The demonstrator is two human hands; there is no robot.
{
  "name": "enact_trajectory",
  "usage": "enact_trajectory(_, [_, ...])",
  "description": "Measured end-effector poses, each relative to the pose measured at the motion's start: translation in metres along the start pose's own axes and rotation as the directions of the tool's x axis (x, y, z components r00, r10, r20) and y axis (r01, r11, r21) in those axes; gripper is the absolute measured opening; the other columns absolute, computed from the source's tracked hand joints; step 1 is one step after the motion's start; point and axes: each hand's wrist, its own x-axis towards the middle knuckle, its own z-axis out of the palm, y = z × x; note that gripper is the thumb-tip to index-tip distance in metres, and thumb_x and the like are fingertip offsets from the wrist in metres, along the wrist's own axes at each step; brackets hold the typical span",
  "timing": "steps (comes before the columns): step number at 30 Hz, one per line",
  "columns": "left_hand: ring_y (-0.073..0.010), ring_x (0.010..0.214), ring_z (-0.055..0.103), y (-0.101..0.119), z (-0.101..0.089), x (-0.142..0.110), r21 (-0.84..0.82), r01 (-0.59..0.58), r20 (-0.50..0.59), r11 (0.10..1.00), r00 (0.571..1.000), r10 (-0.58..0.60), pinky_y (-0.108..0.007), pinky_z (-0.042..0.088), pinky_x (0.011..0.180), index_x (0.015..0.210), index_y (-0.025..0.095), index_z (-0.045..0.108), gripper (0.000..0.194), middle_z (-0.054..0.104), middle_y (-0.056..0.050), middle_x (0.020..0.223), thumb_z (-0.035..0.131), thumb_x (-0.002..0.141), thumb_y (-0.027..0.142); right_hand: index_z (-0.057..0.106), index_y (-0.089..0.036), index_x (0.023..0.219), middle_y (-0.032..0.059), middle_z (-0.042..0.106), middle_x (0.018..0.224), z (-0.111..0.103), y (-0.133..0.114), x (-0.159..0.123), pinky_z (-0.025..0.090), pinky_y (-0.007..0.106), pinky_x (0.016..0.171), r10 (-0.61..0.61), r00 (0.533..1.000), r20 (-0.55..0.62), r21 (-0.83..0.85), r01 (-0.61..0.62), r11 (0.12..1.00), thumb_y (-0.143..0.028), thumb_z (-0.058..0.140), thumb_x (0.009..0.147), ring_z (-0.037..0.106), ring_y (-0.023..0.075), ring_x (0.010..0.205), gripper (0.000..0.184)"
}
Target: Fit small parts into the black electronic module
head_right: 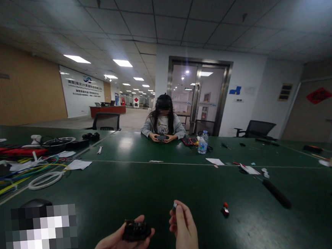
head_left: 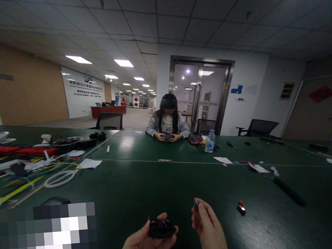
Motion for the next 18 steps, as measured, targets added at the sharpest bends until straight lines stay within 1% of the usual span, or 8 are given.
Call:
enact_trajectory(4, [-0.0248, 0.099, 0.063, 0.0005, -0.0008, 0.0013, -0.022, 0.006, 0.018, 1.0, 1.0, -0.005, -0.034, 0.039, 0.084, 0.109, 0.019, 0.064, 0.028, 0.066, -0.016, 0.11, 0.046, 0.091, 0.03, 0.062, -0.02, 0.096, 0.0014, 0.064, 0.072, 0.0001, -0.0005, -0.0009, 0.044, 0.027, 0.053, -0.004, 1.0, -0.005, 0.011, 0.004, 1.0, -0.058, 0.07, 0.057, 0.056, 0.0159, 0.061, 0.055])
enact_trajectory(7, [-0.0246, 0.099, 0.063, 0.0006, -0.001, 0.0012, -0.015, 0.01, 0.034, 1.0, 0.999, -0.009, -0.034, 0.039, 0.084, 0.109, 0.019, 0.065, 0.027, 0.066, -0.016, 0.111, 0.046, 0.091, 0.029, 0.061, -0.021, 0.097, 0.0013, 0.065, 0.074, -0.0008, 0.0004, -0.0007, 0.044, 0.026, 0.053, -0.012, 1.0, 0.009, 0.019, 0.011, 1.0, -0.056, 0.07, 0.059, 0.056, 0.0155, 0.062, 0.052])
enact_trajectory(12, [-0.0244, 0.098, 0.063, 0.0003, -0.0018, 0.0003, -0.002, 0.002, 0.018, 1.0, 1.0, -0.002, -0.034, 0.039, 0.084, 0.108, 0.018, 0.065, 0.026, 0.066, -0.017, 0.112, 0.045, 0.092, 0.025, 0.062, -0.022, 0.095, 0.0011, 0.064, 0.075, -0.0006, -0.0005, -0.001, 0.044, 0.026, 0.053, -0.029, 0.999, 0.015, 0.012, 0.029, 0.999, -0.056, 0.07, 0.059, 0.056, 0.0155, 0.061, 0.05])
enact_trajectory(18, [-0.0251, 0.099, 0.063, -0.0008, -0.0022, 0.0, -0.012, -0.005, 0.019, 1.0, 1.0, 0.005, -0.035, 0.039, 0.084, 0.11, 0.019, 0.064, 0.027, 0.066, -0.016, 0.11, 0.047, 0.091, 0.028, 0.063, -0.022, 0.093, 0.0009, 0.064, 0.072, 0.0026, -0.0034, -0.0036, 0.043, 0.025, 0.052, -0.044, 0.999, 0.014, 0.01, 0.044, 0.999, -0.056, 0.071, 0.057, 0.055, 0.015, 0.061, 0.049])
